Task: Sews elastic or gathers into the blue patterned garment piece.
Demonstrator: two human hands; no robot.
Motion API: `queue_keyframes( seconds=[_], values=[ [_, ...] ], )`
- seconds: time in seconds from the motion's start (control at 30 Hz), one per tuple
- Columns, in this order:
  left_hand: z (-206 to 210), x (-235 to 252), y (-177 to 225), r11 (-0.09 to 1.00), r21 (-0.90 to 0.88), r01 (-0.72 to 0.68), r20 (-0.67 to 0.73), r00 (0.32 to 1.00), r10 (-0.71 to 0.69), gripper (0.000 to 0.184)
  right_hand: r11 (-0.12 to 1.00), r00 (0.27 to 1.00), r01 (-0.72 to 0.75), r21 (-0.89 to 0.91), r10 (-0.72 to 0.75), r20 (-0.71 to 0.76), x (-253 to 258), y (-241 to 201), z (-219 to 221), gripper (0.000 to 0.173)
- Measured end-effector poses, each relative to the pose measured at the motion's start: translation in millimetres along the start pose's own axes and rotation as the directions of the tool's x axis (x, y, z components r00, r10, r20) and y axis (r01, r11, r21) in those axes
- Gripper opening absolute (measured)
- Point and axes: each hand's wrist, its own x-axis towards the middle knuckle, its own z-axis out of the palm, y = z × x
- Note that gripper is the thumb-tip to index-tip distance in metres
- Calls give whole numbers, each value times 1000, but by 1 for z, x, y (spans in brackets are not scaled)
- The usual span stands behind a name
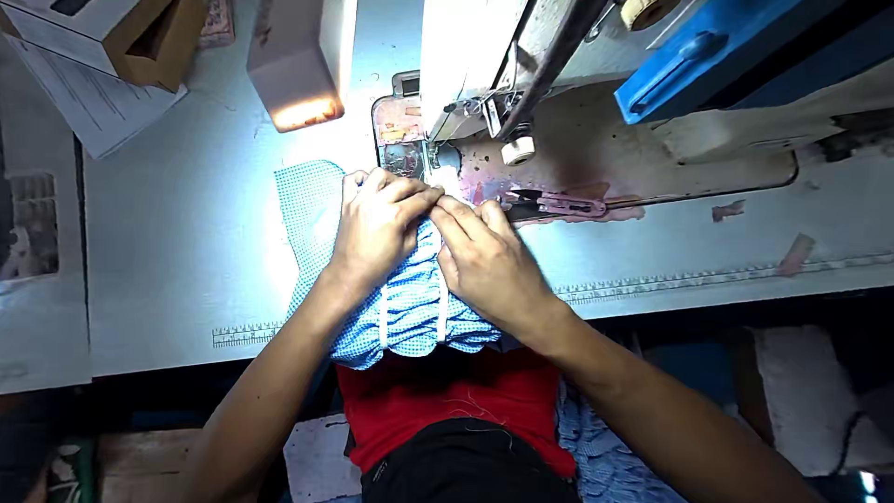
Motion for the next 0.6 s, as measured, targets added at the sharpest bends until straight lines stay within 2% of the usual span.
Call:
queue_keyframes(
  seconds=[0.1, 0.27, 0.37, 0.47, 0.53, 0.6],
  values=[
    [4, 2, -1, 998, 38, 43, 22, 999, -44, 30, 999, 1000, -5, -51, 6, 24, 3, 0, 0, 44],
    [8, 10, -5, 997, -17, 76, -35, 996, -77, 26, 996, 999, -24, -85, 27, 43, 10, -2, -3, 48],
    [8, 11, -5, 995, -14, 102, -16, 995, -102, 26, 996, 998, -35, -85, 39, 53, 8, -2, -3, 48],
    [6, 8, -1, 999, -9, 36, -51, 998, -37, 21, 997, 999, -6, -79, 9, 35, 5, 0, -2, 44],
    [6, 4, 0, 1000, -3, 2, -39, 999, -2, 27, 997, 1000, 16, -78, -14, 20, 3, 2, -1, 41],
    [6, 4, 0, 999, 30, 30, -2, 1000, -30, 30, 997, 1000, 24, -74, -22, 23, 3, 3, -1, 44]
  ],
)
